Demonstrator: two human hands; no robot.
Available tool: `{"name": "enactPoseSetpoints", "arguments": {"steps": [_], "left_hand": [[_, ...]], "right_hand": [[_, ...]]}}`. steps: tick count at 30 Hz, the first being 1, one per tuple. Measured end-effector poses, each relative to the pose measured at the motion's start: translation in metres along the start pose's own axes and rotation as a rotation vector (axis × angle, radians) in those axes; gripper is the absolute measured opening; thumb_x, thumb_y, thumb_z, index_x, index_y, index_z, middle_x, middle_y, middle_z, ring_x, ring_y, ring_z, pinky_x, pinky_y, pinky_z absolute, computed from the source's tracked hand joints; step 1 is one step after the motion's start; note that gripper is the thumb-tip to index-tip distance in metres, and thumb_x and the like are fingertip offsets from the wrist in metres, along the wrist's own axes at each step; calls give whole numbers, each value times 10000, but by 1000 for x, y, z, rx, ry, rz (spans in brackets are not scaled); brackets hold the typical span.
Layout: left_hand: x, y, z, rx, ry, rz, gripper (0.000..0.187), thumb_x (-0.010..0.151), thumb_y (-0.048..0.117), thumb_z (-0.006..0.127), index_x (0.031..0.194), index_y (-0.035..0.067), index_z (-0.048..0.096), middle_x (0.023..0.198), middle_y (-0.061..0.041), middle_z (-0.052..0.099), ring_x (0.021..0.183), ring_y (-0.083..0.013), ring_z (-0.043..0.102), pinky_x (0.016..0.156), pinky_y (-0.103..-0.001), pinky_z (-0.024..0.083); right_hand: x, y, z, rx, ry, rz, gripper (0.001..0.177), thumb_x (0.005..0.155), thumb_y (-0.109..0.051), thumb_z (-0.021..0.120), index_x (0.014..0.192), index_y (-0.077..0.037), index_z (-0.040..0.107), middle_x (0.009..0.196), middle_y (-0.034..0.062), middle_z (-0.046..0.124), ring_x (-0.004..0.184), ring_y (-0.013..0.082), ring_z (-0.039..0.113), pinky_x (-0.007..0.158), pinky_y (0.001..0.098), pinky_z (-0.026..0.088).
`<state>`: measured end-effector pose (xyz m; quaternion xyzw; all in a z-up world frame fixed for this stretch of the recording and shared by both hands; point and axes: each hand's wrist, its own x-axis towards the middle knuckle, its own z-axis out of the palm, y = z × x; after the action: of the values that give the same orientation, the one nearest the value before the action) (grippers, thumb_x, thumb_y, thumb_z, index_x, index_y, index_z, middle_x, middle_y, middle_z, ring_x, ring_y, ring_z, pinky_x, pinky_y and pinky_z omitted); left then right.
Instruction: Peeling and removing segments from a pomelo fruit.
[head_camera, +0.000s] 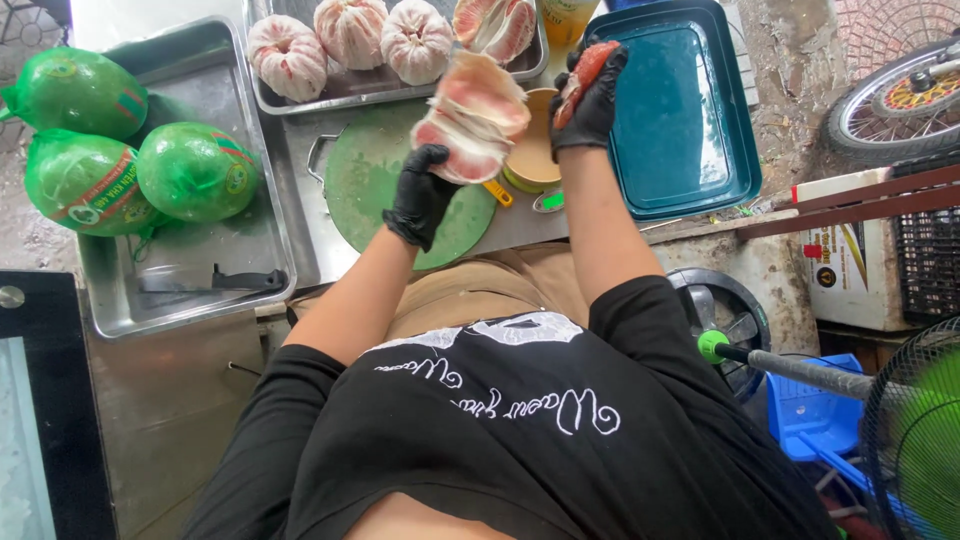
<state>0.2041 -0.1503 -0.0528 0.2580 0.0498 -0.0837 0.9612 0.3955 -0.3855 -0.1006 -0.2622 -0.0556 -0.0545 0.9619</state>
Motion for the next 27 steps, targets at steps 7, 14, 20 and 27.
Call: {"name": "enactPoseSetpoints", "arguments": {"steps": [7,14,20,27], "left_hand": [[-40,37,-7,37,87,116,638,843,119,637,1445,1,461,1387,-142,590,1315,-325,579,1171,-491,459],[-57,36,-17,65,112,77,659,837,134,637,1460,8,463,1376,-132,597,1293,-314,591,1136,-466,487],[-72,51,-11,206,91,93,695,828,124,664,1485,36,453,1385,-112,584,1298,-287,585,1121,-438,495],[-94,86,16,522,100,78,771,798,139,715,1516,113,436,1406,-56,564,1315,-214,556,1104,-381,488]], "right_hand": [[4,58,-105,-559,-24,430,337,1112,-383,586,1175,-62,672,1089,129,708,1013,234,657,937,350,528],[44,119,-239,-1943,-825,-238,375,1125,-225,381,1265,-48,680,1297,238,668,1195,414,645,1063,468,489],[-40,7,30,-1820,-78,611,456,886,-334,615,1271,-89,626,1271,221,669,1149,358,681,971,429,563],[-71,-18,63,-2185,-351,24,502,904,-321,727,1296,-26,619,1283,267,621,1182,435,583,991,489,473]]}}
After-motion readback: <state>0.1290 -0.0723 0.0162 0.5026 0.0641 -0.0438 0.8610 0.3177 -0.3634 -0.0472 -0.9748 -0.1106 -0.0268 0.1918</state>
